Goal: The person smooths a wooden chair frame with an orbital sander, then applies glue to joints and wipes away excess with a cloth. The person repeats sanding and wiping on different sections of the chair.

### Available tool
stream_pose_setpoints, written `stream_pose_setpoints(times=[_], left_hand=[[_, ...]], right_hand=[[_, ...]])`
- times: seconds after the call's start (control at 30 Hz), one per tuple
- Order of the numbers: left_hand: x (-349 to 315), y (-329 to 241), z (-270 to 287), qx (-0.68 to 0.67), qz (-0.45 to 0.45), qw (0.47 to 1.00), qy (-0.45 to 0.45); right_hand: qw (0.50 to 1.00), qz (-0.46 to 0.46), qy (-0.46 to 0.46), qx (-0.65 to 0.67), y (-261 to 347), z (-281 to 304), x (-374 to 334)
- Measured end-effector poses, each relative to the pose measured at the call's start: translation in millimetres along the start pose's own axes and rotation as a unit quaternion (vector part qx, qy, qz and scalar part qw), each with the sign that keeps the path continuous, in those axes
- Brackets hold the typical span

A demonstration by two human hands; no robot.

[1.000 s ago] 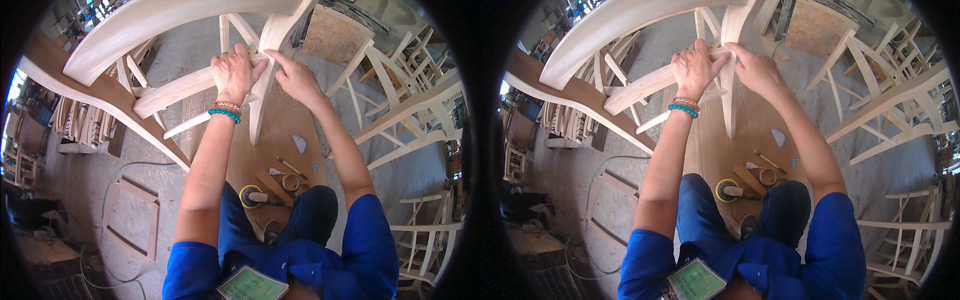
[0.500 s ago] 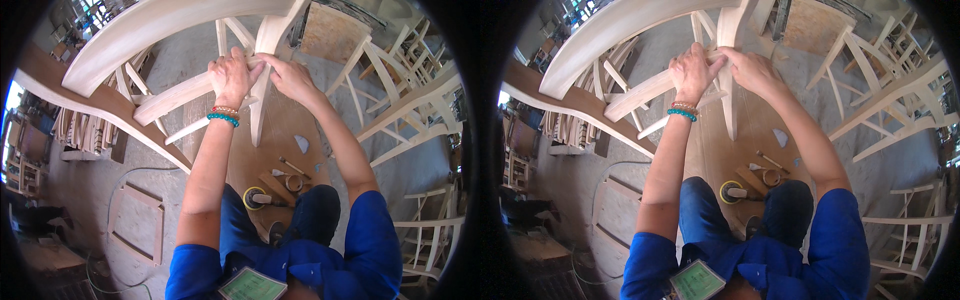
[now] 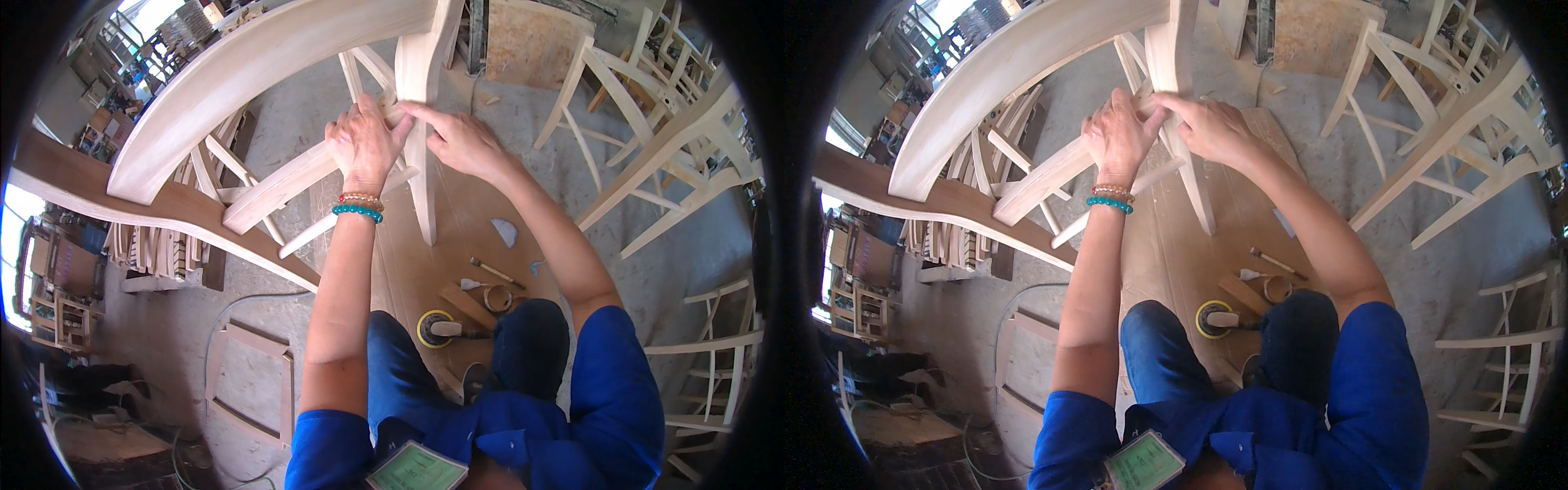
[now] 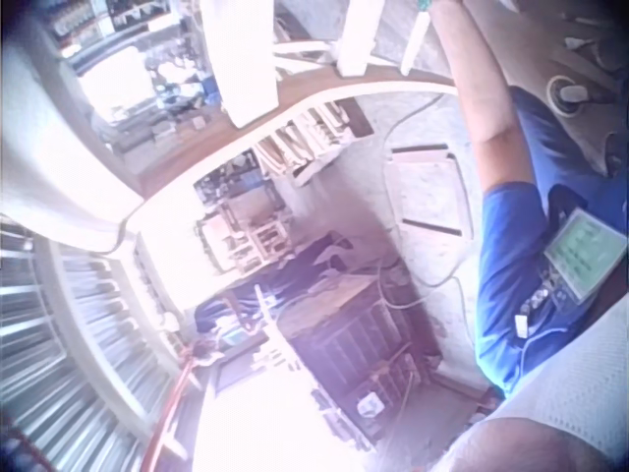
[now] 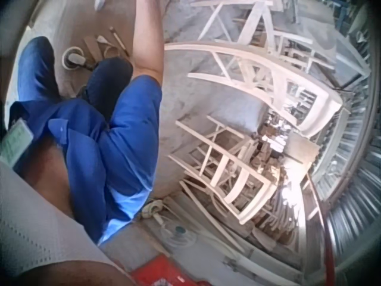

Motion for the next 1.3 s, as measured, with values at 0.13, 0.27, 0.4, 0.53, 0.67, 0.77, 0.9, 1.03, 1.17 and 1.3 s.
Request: stream_pose_setpoints(times=[0.13, 0.27, 0.4, 0.53, 0.67, 0.77, 0.9, 1.03, 1.17, 1.3], left_hand=[[-1.5, -3.1, 2.3, -0.019, 0.004, 1.000, -0.011], [0.1, 2.3, 0.7, -0.025, 0.009, 1.000, -0.013], [-0.7, 2.2, 1.5, -0.013, 0.002, 1.000, -0.021], [0.0, -5.9, 2.4, -0.015, 0.002, 1.000, -0.020], [1.0, -2.5, 4.5, -0.019, 0.002, 1.000, -0.020], [2.0, -1.7, 3.5, -0.003, 0.012, 1.000, -0.013], [4.1, -0.3, 1.6, -0.008, 0.026, 1.000, 0.014], [4.8, -4.4, 2.0, -0.016, 0.031, 0.999, 0.014], [4.3, -1.4, 3.1, -0.013, 0.034, 0.999, 0.005], [3.9, 0.5, 3.0, -0.010, 0.035, 0.999, 0.005]], right_hand=[[1.000, -0.004, -0.020, -0.008, -7.8, 4.8, 3.1], [0.996, -0.023, -0.026, 0.084, -9.6, 10.1, 1.3], [0.993, -0.045, -0.024, 0.102, -12.9, 10.3, -13.4], [0.990, 0.014, -0.106, 0.090, -17.0, 2.4, -22.7], [0.991, -0.020, -0.103, 0.087, -21.4, -5.7, -25.4], [0.990, -0.023, -0.105, 0.091, -20.2, -2.0, -27.3], [0.993, -0.040, -0.056, 0.098, -15.7, -1.0, -22.7], [0.996, -0.029, -0.043, 0.068, -13.3, -4.4, -8.9], [0.998, -0.029, -0.030, 0.043, -9.6, -5.2, -4.6], [0.998, -0.015, -0.040, 0.053, -6.5, 2.5, 5.5]])
Point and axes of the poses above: each hand's wrist, its own x-axis towards the middle knuckle, its own z-axis out of the back of the hand, y = z × x, the point moved 9 cm from there along x, towards the middle knuckle, and after that the axes turned 11 degrees about z, right-handed, at the moved point
